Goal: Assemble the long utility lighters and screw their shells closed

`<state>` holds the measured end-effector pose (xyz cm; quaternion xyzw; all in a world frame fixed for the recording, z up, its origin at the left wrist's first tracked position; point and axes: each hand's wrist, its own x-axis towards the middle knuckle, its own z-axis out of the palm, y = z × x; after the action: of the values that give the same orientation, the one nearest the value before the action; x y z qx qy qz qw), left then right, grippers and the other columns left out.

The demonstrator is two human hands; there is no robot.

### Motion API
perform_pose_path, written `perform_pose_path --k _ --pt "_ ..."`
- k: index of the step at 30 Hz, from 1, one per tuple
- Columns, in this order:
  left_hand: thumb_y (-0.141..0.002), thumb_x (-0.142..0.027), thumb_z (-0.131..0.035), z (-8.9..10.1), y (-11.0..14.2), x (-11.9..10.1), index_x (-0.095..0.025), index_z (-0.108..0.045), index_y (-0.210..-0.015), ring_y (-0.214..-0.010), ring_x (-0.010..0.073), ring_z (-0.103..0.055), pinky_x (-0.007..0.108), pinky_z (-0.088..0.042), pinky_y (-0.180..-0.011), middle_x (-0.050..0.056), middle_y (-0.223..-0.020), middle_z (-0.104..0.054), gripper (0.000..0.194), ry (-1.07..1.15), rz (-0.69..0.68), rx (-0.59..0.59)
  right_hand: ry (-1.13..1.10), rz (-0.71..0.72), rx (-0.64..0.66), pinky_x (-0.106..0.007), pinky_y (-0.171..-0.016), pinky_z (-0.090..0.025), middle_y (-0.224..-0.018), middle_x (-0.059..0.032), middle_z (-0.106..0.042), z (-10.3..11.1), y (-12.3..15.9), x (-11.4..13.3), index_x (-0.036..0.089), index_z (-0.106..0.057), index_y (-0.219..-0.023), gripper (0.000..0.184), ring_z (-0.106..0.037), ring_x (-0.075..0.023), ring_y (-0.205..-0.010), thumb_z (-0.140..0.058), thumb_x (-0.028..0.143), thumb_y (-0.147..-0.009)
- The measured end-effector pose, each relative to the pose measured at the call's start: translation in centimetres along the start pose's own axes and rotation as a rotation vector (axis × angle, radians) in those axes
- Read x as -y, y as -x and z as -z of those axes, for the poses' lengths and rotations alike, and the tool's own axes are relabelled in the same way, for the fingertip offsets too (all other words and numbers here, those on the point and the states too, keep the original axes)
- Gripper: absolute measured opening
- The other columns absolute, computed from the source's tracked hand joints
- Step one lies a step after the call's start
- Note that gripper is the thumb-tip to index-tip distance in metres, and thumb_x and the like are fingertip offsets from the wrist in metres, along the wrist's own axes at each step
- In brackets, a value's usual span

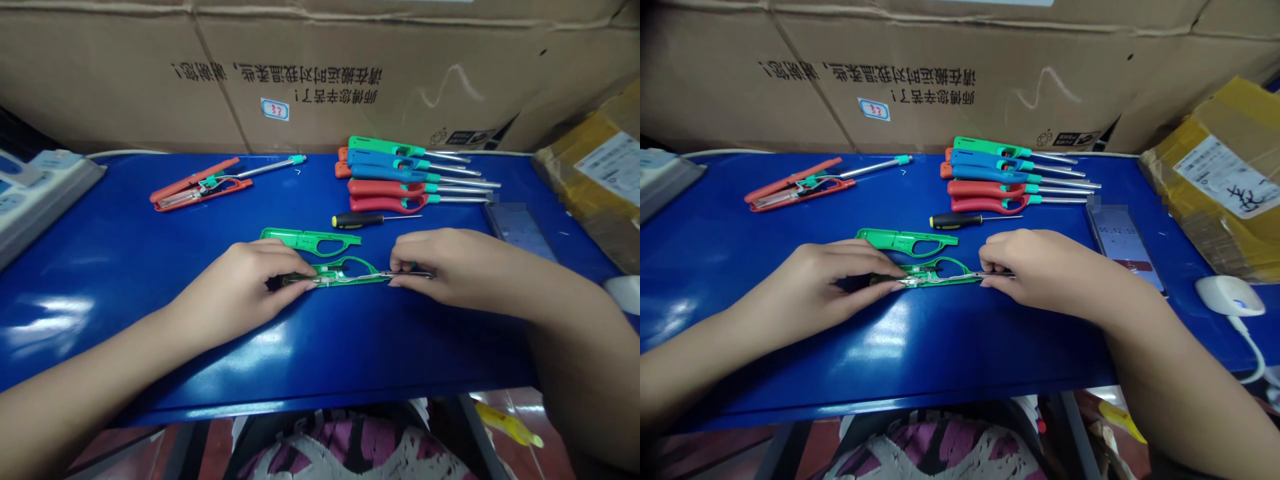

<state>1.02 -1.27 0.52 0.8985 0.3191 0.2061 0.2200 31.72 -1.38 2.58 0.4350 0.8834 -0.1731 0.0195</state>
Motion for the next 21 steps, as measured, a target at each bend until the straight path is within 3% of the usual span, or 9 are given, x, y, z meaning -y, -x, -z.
perform_pose_path --k 5,13,21 --pt "-0.091 -0.028 -0.07 -0.35 0.09 0.18 -0.021 -0.078 -0.103 -0.089 0.0171 -0.071 0.031 -0.057 -0.081 0.004 -0.099 -0.077 0.015 0.057 0.104 -0.023 -0.011 0.021 -0.025 -0.026 -0.059 -0.033 -0.085 -0.0008 -0.07 -0.11 -0.06 -0.11 0.023 -0.066 -0.087 0.012 -0.057 -0.0144 -0.067 -0.063 0.034 -0.093" --pt "-0.095 -0.028 -0.067 -0.47 -0.02 0.34 -0.021 -0.08 -0.1 -0.087 0.0142 -0.07 0.027 -0.055 -0.08 0.002 -0.095 -0.076 0.015 0.103 0.076 -0.046 -0.098 0.089 -0.022 -0.027 -0.065 -0.039 -0.091 -0.0025 -0.069 0.06 0.06 -0.34 0.022 -0.067 -0.094 0.012 -0.059 -0.0148 -0.074 -0.059 0.03 -0.095" --pt "-0.096 -0.03 -0.066 -0.39 -0.18 0.48 -0.022 -0.079 -0.1 -0.084 0.0156 -0.07 0.028 -0.056 -0.077 0.003 -0.094 -0.076 0.016 0.075 0.073 -0.025 -0.024 0.138 -0.032 -0.03 -0.069 -0.04 -0.088 -0.0047 -0.069 0.05 -0.1 0.14 0.02 -0.072 -0.089 0.024 -0.062 -0.0174 -0.077 -0.05 0.022 -0.097"
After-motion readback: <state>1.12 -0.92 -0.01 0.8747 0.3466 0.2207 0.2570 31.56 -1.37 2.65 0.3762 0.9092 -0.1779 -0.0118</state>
